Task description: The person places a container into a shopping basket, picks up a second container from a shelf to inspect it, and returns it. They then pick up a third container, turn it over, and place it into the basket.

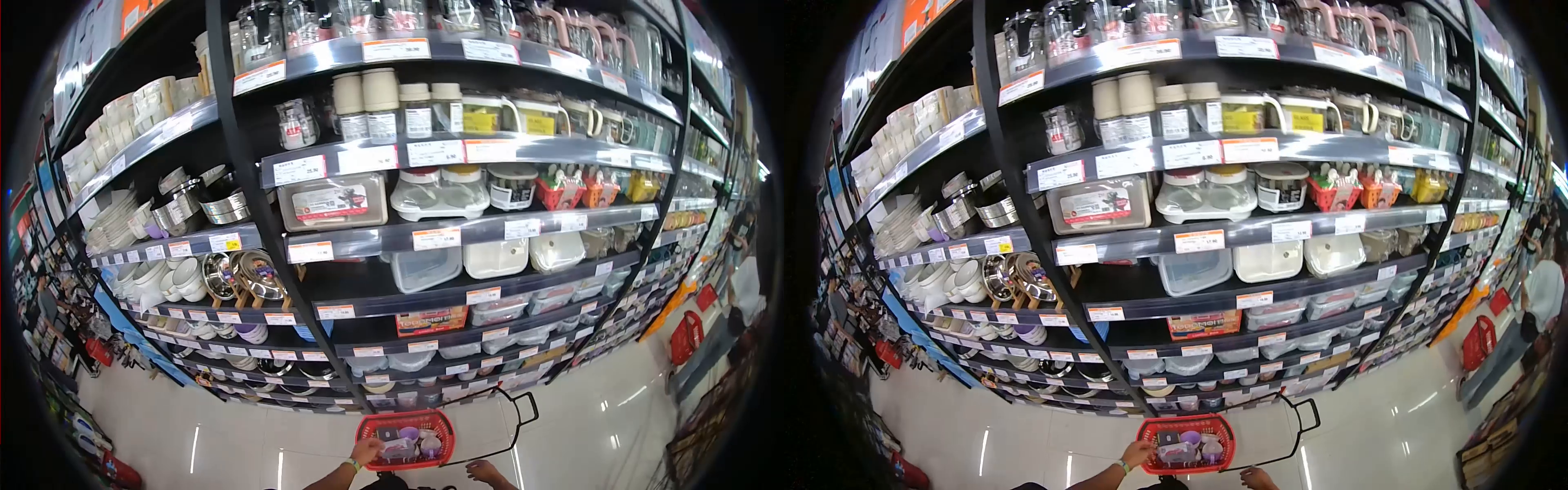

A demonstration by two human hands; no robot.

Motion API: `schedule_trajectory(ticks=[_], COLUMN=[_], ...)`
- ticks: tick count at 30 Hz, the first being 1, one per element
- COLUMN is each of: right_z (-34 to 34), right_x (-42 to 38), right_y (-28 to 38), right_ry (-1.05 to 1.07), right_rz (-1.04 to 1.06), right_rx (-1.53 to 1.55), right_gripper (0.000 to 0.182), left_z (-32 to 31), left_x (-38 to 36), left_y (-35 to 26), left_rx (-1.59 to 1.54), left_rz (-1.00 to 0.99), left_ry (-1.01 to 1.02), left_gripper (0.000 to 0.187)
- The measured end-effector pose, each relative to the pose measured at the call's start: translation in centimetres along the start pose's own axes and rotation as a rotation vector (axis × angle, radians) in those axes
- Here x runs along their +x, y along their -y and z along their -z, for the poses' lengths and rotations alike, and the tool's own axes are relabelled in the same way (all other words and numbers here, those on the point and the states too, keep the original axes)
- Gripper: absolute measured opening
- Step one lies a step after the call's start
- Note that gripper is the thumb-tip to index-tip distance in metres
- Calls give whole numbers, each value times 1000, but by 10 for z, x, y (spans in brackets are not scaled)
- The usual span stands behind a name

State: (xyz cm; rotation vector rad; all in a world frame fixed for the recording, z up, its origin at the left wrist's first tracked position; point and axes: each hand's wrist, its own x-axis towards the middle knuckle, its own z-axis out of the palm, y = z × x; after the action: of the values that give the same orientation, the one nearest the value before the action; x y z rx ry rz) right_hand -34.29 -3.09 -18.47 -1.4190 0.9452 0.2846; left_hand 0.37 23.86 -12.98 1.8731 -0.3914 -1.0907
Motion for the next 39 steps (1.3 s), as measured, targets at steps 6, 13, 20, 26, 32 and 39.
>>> schedule_trajectory(ticks=[6,13,20,26,32,39], right_z=[-1,-2,-27,-54,-52,-36], right_x=[53,-9,-90,-152,-147,-125], right_y=[137,388,588,728,789,801], right_ry=[-136,-399,-742,-936,-1156,-861], right_rz=[368,745,1174,1401,1336,1341], right_rx=[-347,-298,-366,-522,-664,-447], right_gripper=[32,23,23,40,64,77], left_z=[70,156,196,216,236,240], left_x=[33,-17,-67,-65,-50,-55], left_y=[-174,-375,-527,-602,-628,-630], left_rx=[-34,104,272,656,970,957], left_rz=[-426,-1006,-1561,-1607,-1265,-1082], left_ry=[-12,-184,-553,-778,-998,-1017], left_gripper=[17,19,24,42,63,62])
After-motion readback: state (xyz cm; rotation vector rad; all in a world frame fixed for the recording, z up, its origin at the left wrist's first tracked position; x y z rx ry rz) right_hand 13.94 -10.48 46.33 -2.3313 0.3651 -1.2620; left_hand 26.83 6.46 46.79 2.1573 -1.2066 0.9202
